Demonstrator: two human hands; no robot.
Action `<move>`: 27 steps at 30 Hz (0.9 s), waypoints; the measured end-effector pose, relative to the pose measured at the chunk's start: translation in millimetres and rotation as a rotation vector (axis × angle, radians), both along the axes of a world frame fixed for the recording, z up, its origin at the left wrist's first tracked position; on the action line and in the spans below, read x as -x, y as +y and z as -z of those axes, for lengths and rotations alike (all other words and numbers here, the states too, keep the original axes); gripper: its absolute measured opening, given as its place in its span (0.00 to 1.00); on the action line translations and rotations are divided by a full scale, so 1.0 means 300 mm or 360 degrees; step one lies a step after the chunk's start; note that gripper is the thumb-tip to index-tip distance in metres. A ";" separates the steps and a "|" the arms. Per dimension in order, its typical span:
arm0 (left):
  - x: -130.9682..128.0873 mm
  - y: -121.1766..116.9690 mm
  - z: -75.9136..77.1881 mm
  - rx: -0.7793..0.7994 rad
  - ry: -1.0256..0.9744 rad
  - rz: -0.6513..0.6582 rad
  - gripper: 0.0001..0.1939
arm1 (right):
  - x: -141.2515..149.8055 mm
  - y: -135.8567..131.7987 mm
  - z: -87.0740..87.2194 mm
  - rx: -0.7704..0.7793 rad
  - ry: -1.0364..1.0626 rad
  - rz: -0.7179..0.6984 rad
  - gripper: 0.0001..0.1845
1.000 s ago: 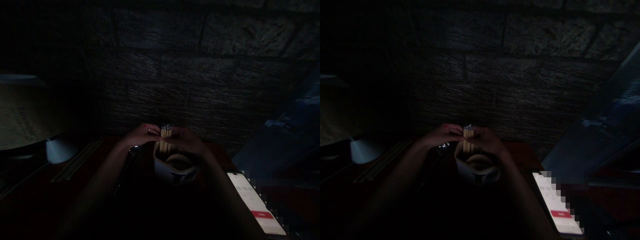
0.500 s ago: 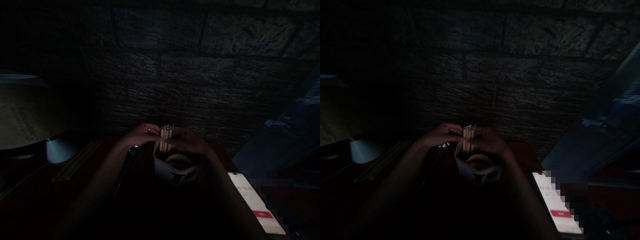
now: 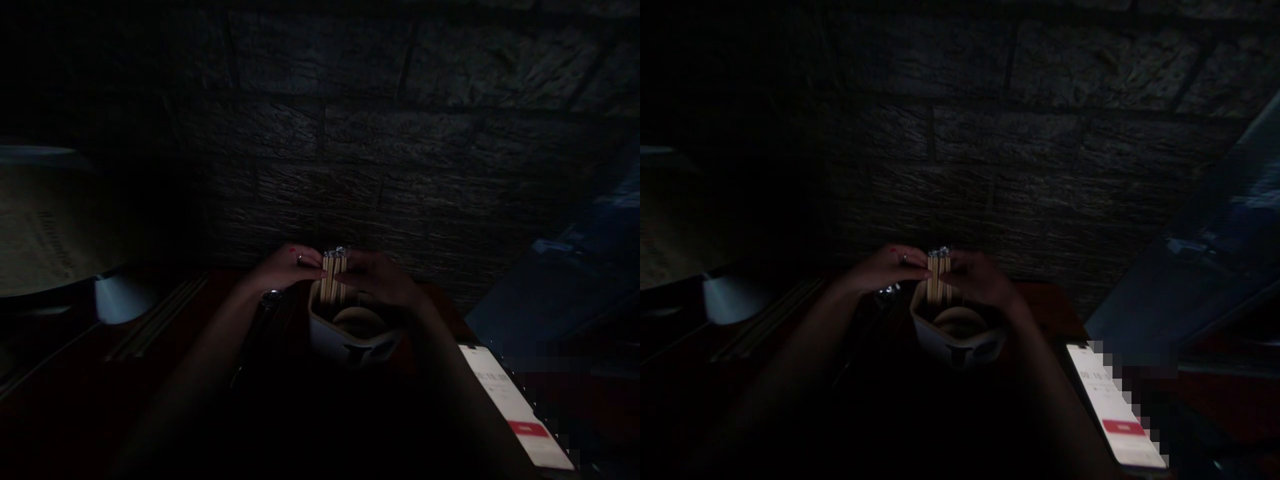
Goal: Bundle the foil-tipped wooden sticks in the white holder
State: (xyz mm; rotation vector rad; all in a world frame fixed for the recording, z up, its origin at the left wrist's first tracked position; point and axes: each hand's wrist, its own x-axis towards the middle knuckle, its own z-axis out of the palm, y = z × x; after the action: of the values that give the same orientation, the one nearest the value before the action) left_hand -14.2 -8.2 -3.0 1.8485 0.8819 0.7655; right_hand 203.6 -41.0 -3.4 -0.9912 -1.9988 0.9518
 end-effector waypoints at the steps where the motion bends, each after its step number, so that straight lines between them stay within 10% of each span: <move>1: -0.001 0.000 -0.001 0.0000 0.0001 -0.0002 0.12 | 0.000 -0.001 -0.001 0.0006 0.0019 -0.0009 0.17; 27: -0.005 0.003 0.004 -0.0019 -0.0008 0.0020 0.10 | -0.007 0.005 0.005 0.0008 0.0069 -0.0047 0.16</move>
State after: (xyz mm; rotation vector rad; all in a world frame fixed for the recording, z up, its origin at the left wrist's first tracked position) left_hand -12.8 -7.3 -4.0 1.8602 0.8636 0.7691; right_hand 205.6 -39.5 -5.0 -0.9385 -1.9811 0.9865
